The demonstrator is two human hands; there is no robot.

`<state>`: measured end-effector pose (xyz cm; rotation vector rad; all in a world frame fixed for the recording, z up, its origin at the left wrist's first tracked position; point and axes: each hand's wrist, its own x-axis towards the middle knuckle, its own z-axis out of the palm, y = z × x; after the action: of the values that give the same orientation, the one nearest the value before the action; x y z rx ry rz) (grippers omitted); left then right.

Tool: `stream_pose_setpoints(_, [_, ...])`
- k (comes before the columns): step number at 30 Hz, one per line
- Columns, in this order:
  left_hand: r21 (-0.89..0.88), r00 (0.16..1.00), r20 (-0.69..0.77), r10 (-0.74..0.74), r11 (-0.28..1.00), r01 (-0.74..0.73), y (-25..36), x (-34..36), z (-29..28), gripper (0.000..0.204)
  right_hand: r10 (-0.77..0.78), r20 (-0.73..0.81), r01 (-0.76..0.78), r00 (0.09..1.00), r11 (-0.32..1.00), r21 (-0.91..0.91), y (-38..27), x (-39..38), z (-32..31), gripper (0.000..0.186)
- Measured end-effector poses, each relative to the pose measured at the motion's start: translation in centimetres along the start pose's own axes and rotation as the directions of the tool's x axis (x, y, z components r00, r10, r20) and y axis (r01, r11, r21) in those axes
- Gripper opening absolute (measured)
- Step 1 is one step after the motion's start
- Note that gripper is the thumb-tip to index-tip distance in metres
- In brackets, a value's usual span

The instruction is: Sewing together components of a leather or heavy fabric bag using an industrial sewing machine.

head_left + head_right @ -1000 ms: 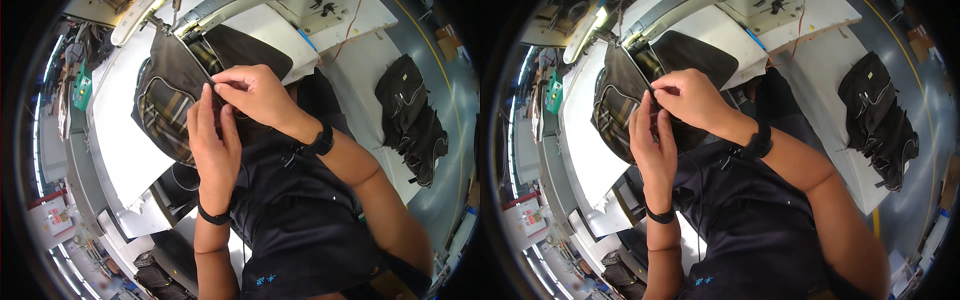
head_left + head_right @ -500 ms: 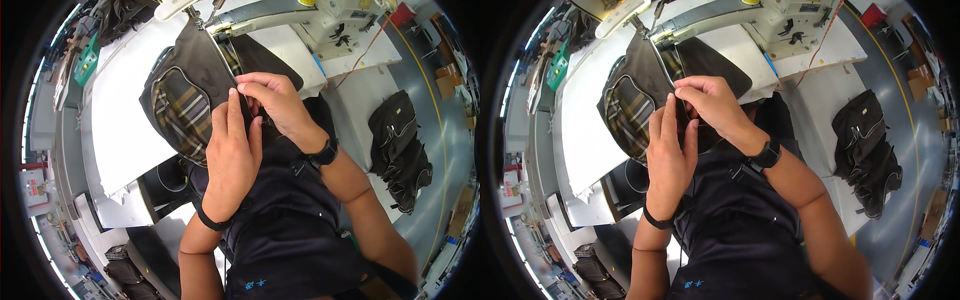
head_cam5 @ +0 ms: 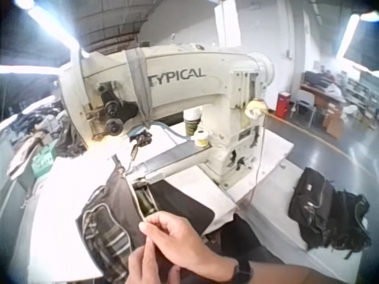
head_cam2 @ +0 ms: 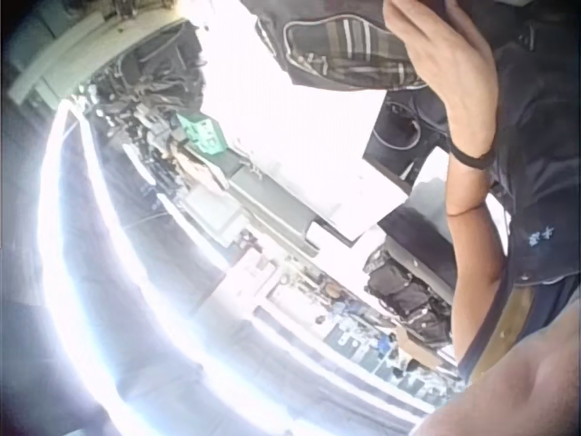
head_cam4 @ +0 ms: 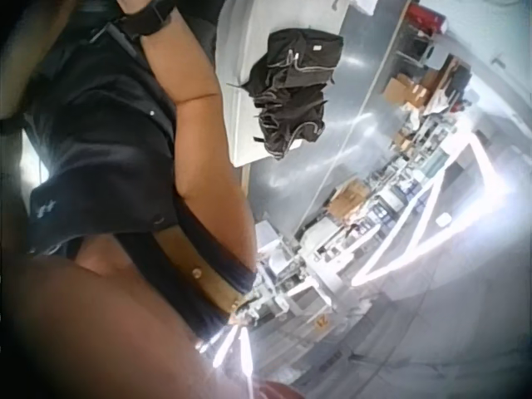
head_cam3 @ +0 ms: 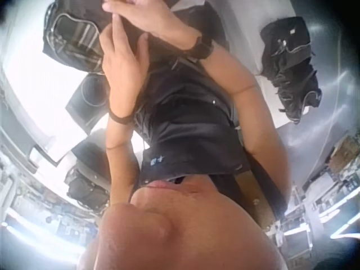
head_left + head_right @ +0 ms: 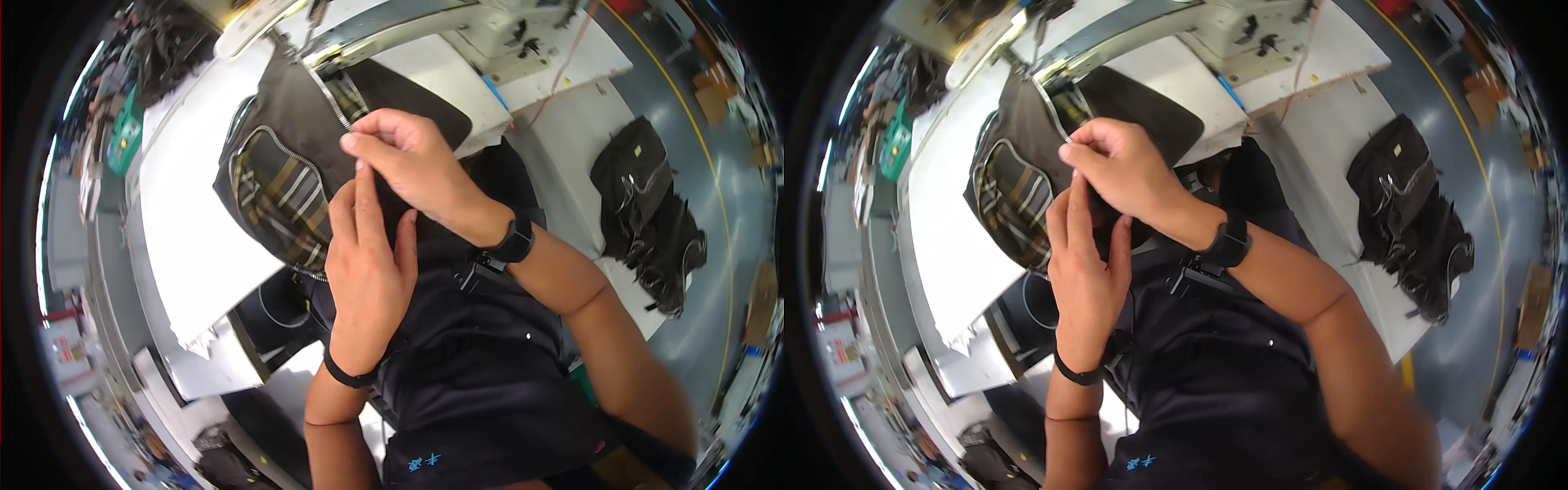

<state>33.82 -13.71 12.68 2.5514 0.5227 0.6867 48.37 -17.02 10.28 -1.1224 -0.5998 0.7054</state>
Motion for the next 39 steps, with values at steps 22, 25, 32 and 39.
stream_pose_setpoints(22, [-0.153, 0.945, 0.037, -0.325, 0.933, 0.327, -6.4, 5.0, -3.4, 0.062, -0.155, -0.152, 0.127, 0.976, 0.975, -0.18, 0.4, -0.7, 1.1, 0.025])
stream_pose_setpoints(25, [-0.188, 0.96, 0.067, -0.273, 0.941, 0.281, -6.6, 6.1, -2.7, 0.061, -0.177, -0.158, 0.136, 0.971, 0.962, -0.238, 0.4, -0.6, 1.1, 0.025])
stream_pose_setpoints(32, [-0.258, 0.933, 0.177, -0.312, 0.9, 0.35, -7.2, 6.4, -1.6, 0.023, -0.097, -0.142, 0.067, 0.985, 0.978, -0.199, 1.1, -0.7, 1.1, 0.025])
stream_pose_setpoints(39, [-0.292, 0.956, 0.209, -0.208, 0.919, 0.264, -7.8, 5.9, -2.5, 0.012, -0.063, -0.113, 0.039, 0.992, 0.978, -0.206, -0.3, -0.6, 1.3, 0.022])
